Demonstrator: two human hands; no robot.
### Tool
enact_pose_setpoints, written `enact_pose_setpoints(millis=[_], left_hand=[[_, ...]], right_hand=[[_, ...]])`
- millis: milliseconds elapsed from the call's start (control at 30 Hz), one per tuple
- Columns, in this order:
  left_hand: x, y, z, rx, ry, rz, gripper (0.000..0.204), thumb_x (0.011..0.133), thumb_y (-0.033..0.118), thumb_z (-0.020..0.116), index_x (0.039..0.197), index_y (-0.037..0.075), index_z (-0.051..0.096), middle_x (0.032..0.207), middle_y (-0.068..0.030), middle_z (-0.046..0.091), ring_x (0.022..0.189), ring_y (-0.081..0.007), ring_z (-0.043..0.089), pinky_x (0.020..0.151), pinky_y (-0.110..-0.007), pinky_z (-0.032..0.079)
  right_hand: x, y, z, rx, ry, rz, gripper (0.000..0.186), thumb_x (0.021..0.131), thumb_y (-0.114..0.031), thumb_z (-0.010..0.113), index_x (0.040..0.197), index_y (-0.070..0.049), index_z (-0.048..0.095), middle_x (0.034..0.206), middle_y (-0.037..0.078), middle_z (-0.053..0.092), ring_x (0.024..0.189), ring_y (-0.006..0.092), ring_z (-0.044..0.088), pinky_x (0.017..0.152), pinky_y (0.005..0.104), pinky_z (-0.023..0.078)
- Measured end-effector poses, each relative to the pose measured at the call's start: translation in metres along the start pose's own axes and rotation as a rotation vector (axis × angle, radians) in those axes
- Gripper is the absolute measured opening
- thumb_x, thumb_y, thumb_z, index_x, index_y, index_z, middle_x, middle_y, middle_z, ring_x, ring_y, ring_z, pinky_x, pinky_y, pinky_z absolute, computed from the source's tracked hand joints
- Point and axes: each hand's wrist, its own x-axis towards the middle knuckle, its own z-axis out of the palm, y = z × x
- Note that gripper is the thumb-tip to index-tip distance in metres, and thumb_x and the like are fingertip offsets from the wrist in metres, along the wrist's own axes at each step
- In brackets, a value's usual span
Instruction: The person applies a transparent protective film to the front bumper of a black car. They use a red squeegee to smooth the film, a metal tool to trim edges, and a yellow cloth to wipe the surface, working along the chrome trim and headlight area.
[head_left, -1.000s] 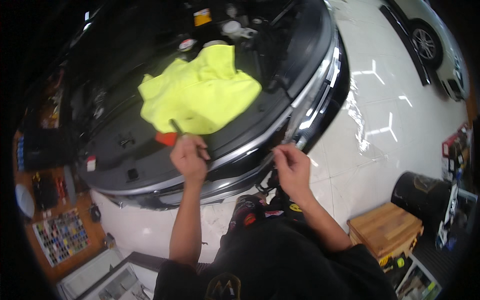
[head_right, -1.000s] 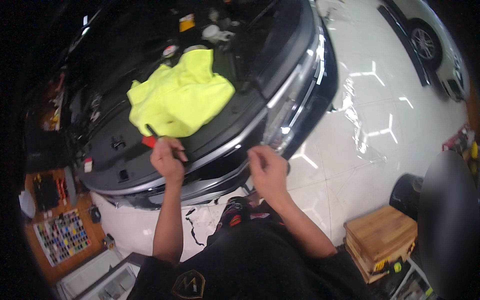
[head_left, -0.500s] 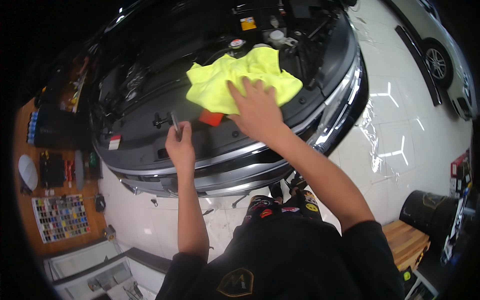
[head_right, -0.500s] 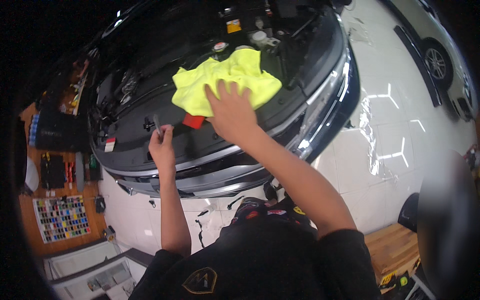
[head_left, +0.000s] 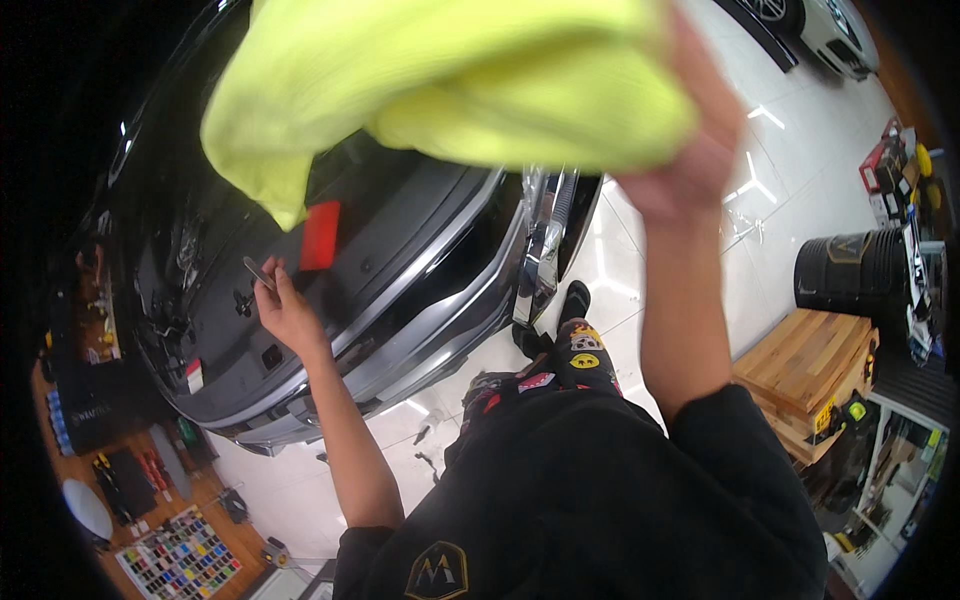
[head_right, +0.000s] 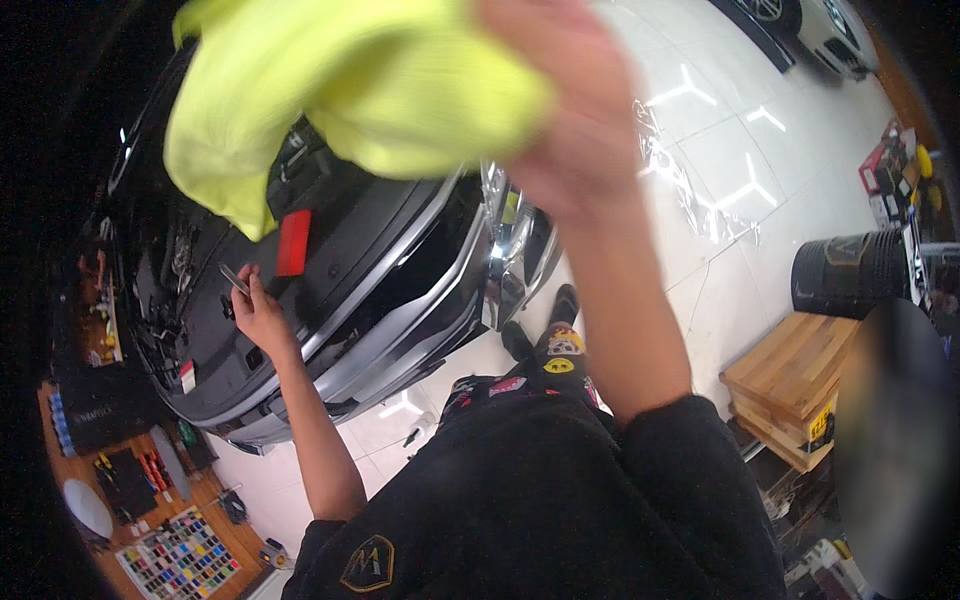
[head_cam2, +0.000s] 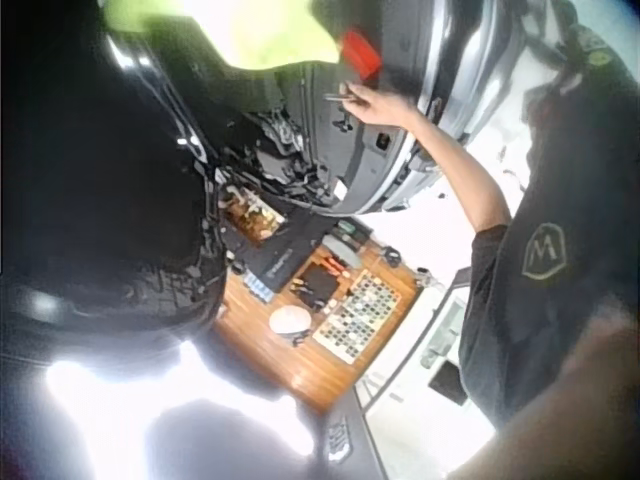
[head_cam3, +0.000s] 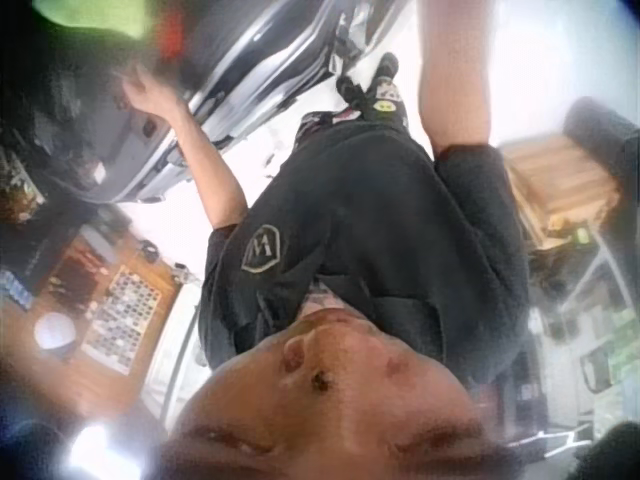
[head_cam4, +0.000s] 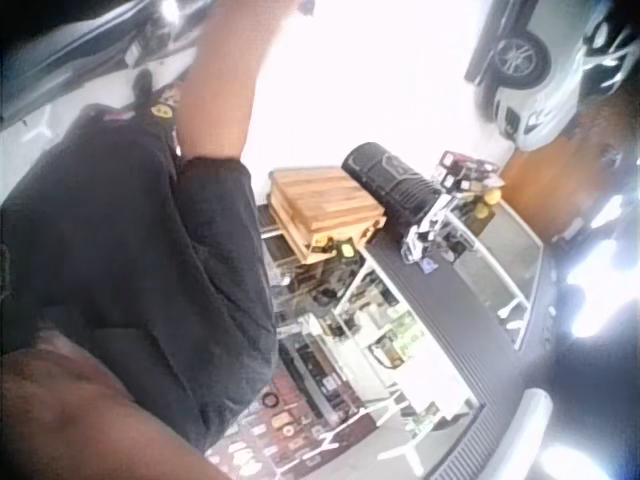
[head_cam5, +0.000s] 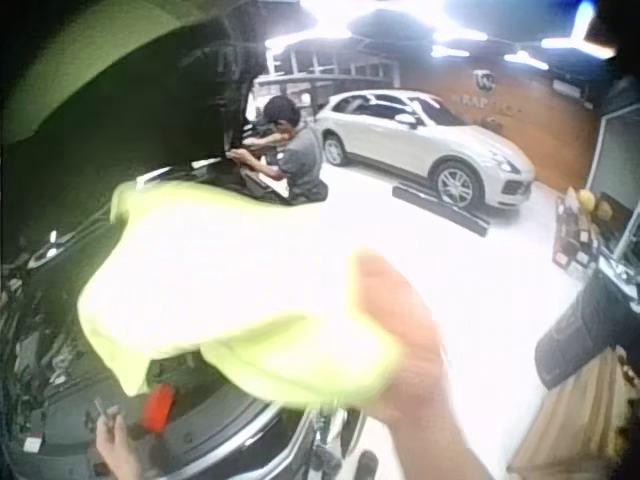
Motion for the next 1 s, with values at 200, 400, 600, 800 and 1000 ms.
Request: enact_pose_setpoints(millis=[200,400,600,800,1000], left_hand=[[-0.007,-0.01,0.045,0.251,-0.159,0.237,0.028,0.106,0.015,0.058,0.127,-0.002,0.066,0.121,-0.0105,0.068,0.113,-0.0181,0.064,0.1,-0.033,0.049],[-0.013,-0.031,0.052,0.288,-0.208,0.328,0.025,0.106,0.014,0.058,0.122,-0.003,0.068,0.114,-0.01,0.069,0.108,-0.0172,0.064,0.099,-0.032,0.048],[-0.014,-0.011,0.047,0.439,-0.232,0.402,0.021,0.104,0.008,0.056,0.119,-0.002,0.067,0.112,-0.0091,0.068,0.105,-0.0166,0.062,0.097,-0.031,0.047],[-0.012,-0.016,0.044,0.421,-0.245,0.37,0.02,0.103,0.004,0.055,0.119,-0.004,0.065,0.114,-0.0096,0.067,0.106,-0.0174,0.063,0.099,-0.032,0.047],[-0.012,-0.015,0.042,0.34,-0.247,0.297,0.021,0.103,0.0,0.052,0.12,-0.006,0.062,0.118,-0.0111,0.065,0.109,-0.0186,0.064,0.103,-0.033,0.048]], right_hand=[[-0.19,-0.113,-0.028,-0.149,0.465,-0.334,0.028,0.105,-0.02,0.057,0.12,0.001,0.065,0.111,0.014,0.072,0.097,0.0236,0.072,0.087,0.037,0.06],[-0.239,-0.016,-0.038,-0.38,0.789,0.013,0.034,0.104,-0.017,0.056,0.132,0.001,0.059,0.121,0.013,0.068,0.106,0.0223,0.069,0.093,0.037,0.058],[-0.158,0.125,-0.11,-0.834,0.823,0.307,0.026,0.091,-0.005,0.077,0.112,0.009,0.068,0.095,0.007,0.071,0.084,0.0082,0.064,0.073,0.0242,0.052],[-0.127,0.153,-0.121,-0.661,0.967,0.216,0.018,0.093,-0.005,0.075,0.104,0.007,0.067,0.086,0.004,0.07,0.073,0.0051,0.063,0.065,0.0198,0.049],[-0.112,0.146,-0.105,-0.579,1.008,0.309,0.019,0.094,-0.005,0.075,0.104,0.008,0.066,0.086,0.005,0.071,0.071,0.0046,0.063,0.063,0.0195,0.049]])
